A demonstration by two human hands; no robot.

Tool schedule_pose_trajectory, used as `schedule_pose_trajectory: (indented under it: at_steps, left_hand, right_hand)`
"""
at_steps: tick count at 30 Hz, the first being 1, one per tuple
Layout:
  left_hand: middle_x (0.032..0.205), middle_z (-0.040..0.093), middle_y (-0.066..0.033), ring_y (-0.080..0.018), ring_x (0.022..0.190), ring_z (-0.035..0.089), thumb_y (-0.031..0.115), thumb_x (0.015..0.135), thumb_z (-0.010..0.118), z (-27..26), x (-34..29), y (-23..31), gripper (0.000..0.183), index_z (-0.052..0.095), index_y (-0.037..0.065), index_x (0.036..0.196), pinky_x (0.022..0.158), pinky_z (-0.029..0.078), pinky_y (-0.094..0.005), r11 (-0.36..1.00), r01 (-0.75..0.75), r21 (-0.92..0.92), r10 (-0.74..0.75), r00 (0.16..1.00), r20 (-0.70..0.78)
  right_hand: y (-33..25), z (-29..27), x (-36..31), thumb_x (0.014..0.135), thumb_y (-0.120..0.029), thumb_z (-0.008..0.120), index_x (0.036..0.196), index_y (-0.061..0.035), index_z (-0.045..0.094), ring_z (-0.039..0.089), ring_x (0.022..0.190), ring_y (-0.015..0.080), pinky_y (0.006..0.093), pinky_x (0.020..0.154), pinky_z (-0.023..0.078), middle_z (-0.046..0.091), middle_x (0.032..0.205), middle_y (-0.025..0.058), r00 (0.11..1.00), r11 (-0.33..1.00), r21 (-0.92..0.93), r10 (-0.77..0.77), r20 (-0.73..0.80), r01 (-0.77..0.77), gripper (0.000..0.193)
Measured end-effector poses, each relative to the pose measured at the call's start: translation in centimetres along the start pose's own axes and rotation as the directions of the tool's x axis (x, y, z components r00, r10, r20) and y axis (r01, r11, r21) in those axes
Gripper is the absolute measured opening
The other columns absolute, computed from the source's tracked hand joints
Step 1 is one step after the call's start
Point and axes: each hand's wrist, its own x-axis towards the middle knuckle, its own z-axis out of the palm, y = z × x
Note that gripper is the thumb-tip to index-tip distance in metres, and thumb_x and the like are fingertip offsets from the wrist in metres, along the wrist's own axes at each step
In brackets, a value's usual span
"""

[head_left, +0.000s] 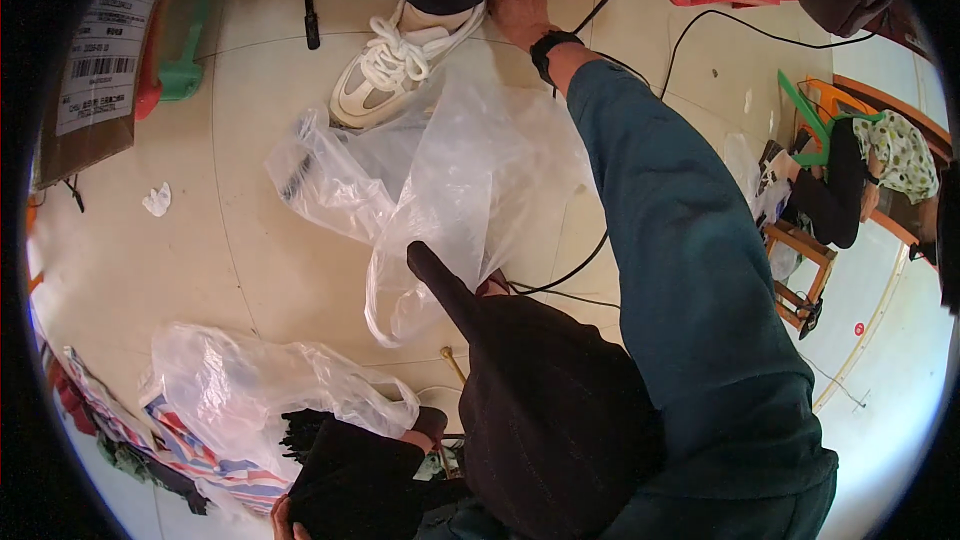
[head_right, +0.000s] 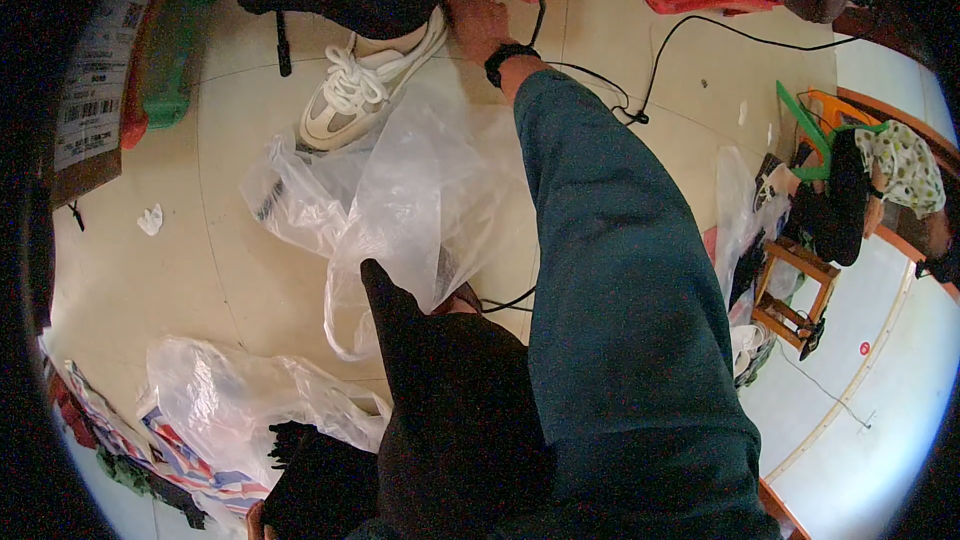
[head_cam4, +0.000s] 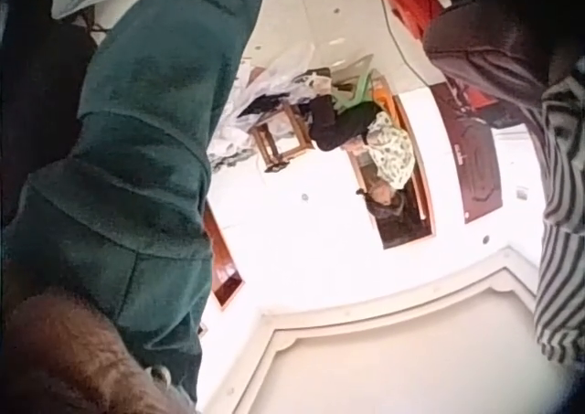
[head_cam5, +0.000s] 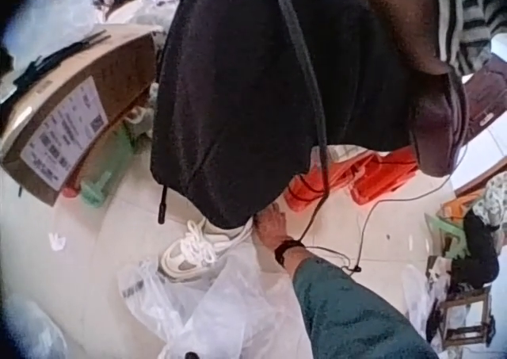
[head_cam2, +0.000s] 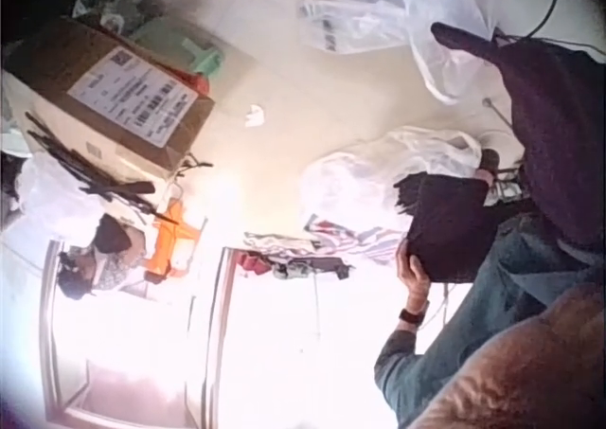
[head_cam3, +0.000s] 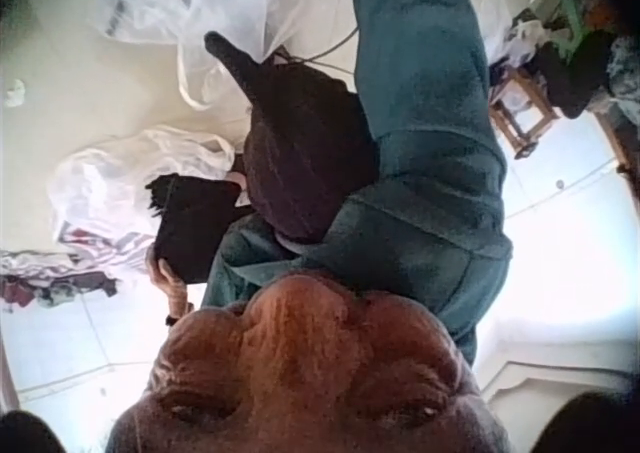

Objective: Manually assembling black shoe straps by threading them through small buckles or connectors.

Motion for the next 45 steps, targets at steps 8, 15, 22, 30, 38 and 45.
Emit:
schedule_pose_trajectory:
  at_steps: [8,15,22,30,38,45]
  left_hand:
    - [0.109,0.055,-0.0205,-0.0335,0.102,0.051,0.031,0.091,0.04,0.4,-0.4,-0.3,0.043,0.052,-0.005,0.112,0.091,0.038,-0.0406,1.0,-0.012,-0.017,0.012,1.0,-0.001]
    - [0.109,0.055,-0.0212,-0.0338,0.101,0.051,0.032,0.091,0.04,0.0,-0.5,-0.7,0.045,0.051,-0.006,0.112,0.09,0.038,-0.0404,1.0,-0.03,0.006,0.03,1.0,0.007]
    - [0.109,0.055,-0.0215,-0.0342,0.101,0.051,0.032,0.091,0.04,0.1,-1.7,-0.7,0.045,0.051,-0.006,0.112,0.09,0.038,-0.0403,1.0,0.005,-0.017,-0.005,1.0,-0.02]
    - [0.109,0.055,-0.021,-0.0341,0.101,0.051,0.032,0.091,0.04,0.4,-1.9,-1.5,0.045,0.051,-0.005,0.112,0.09,0.038,-0.0404,0.999,-0.008,-0.041,0.007,1.0,-0.026]
    - [0.11,0.054,-0.0204,-0.0329,0.102,0.051,0.032,0.091,0.04,-0.1,-1.6,-1.5,0.044,0.051,-0.005,0.112,0.091,0.037,-0.0406,0.998,-0.023,-0.055,0.021,0.999,-0.039]
    - [0.108,0.055,-0.02,-0.0333,0.101,0.05,0.033,0.091,0.04,-0.3,-1.1,-0.1,0.044,0.052,-0.005,0.111,0.091,0.037,-0.041,0.999,0.017,-0.033,-0.018,0.999,-0.033]
  right_hand:
    - [-0.3,0.1,-0.5,0.078,-0.024,0.054,0.089,-0.0106,0.064,0.057,0.086,0.0358,0.0424,0.073,0.047,0.059,0.09,0.0188,0.97,0.921,0.317,0.243,-0.017,-0.225,0.02]
    - [3.3,3.0,-0.6,0.073,-0.017,0.06,0.082,-0.0061,0.064,0.06,0.069,0.0268,0.0359,0.062,0.049,0.064,0.076,0.0131,0.9,0.72,0.616,0.434,-0.043,-0.318,0.014]
    - [4.6,0.0,-3.0,0.078,-0.004,0.059,0.089,0.0019,0.061,0.059,0.056,0.016,0.0296,0.051,0.054,0.062,0.074,0.0092,0.657,-0.002,0.829,0.61,0.444,-0.559,0.013]
    - [3.9,-0.5,-1.7,0.078,-0.005,0.058,0.098,0.0012,0.059,0.059,0.054,0.0173,0.0299,0.049,0.054,0.062,0.076,0.0122,0.726,0.073,0.879,0.598,0.34,-0.471,0.02]
    - [6.1,4.2,1.0,0.072,-0.014,0.062,0.095,-0.0061,0.06,0.059,0.05,0.017,0.0299,0.045,0.047,0.06,0.059,0.009,0.84,0.673,0.606,0.542,-0.013,-0.425,0.024]
    - [5.0,4.8,1.1,0.071,-0.018,0.063,0.081,-0.0062,0.06,0.061,0.052,0.021,0.0325,0.049,0.048,0.061,0.061,0.0109,0.835,0.741,0.483,0.549,-0.034,-0.467,0.016]
